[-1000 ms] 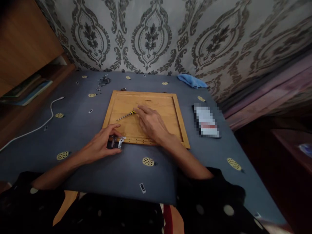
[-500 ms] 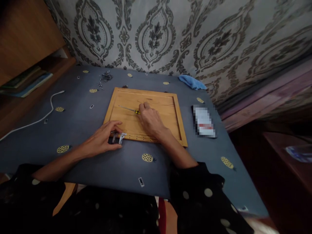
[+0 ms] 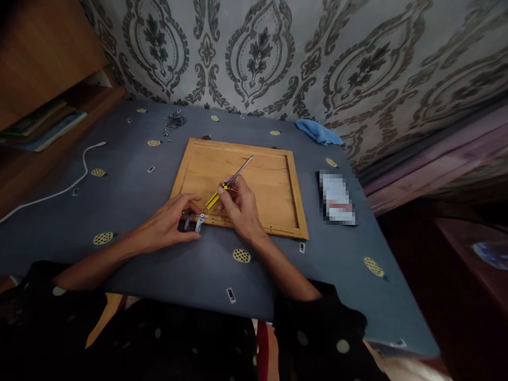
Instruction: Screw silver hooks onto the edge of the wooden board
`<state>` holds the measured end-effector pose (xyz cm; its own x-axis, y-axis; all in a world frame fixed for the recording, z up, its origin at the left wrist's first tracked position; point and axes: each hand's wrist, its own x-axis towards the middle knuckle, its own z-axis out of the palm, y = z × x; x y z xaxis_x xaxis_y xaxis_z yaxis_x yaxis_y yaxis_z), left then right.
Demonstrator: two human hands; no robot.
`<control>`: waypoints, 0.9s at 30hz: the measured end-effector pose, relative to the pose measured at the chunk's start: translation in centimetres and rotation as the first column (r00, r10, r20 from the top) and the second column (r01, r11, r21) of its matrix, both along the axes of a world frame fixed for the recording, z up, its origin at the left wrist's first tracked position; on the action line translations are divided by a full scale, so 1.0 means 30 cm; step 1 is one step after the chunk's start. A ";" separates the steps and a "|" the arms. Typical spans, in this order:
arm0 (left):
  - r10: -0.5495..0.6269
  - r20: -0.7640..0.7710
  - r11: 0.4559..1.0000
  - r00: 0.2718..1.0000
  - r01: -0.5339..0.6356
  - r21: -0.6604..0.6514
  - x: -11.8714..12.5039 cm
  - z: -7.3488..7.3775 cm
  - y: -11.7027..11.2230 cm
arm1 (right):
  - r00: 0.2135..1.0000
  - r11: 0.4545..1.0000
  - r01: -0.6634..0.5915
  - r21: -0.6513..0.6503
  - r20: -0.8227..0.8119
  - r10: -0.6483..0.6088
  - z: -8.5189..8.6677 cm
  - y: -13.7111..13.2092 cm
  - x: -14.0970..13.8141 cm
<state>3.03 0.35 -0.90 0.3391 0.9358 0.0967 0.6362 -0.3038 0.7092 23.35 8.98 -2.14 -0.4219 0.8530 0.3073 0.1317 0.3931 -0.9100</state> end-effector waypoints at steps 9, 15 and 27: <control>0.010 -0.024 1.000 1.000 -0.011 -0.018 0.009 0.012 0.003 | 0.991 0.994 -0.016 0.106 0.137 0.001 0.015 -0.068 0.007; 0.010 -0.057 1.000 0.998 -0.012 -0.025 0.006 0.016 -0.001 | 0.971 0.953 -0.078 0.293 0.237 0.007 0.044 -0.087 -0.001; 0.031 -0.127 0.998 0.991 -0.023 0.063 -0.005 0.010 -0.022 | 0.958 0.914 -0.113 0.391 0.286 -0.003 0.028 -0.083 0.000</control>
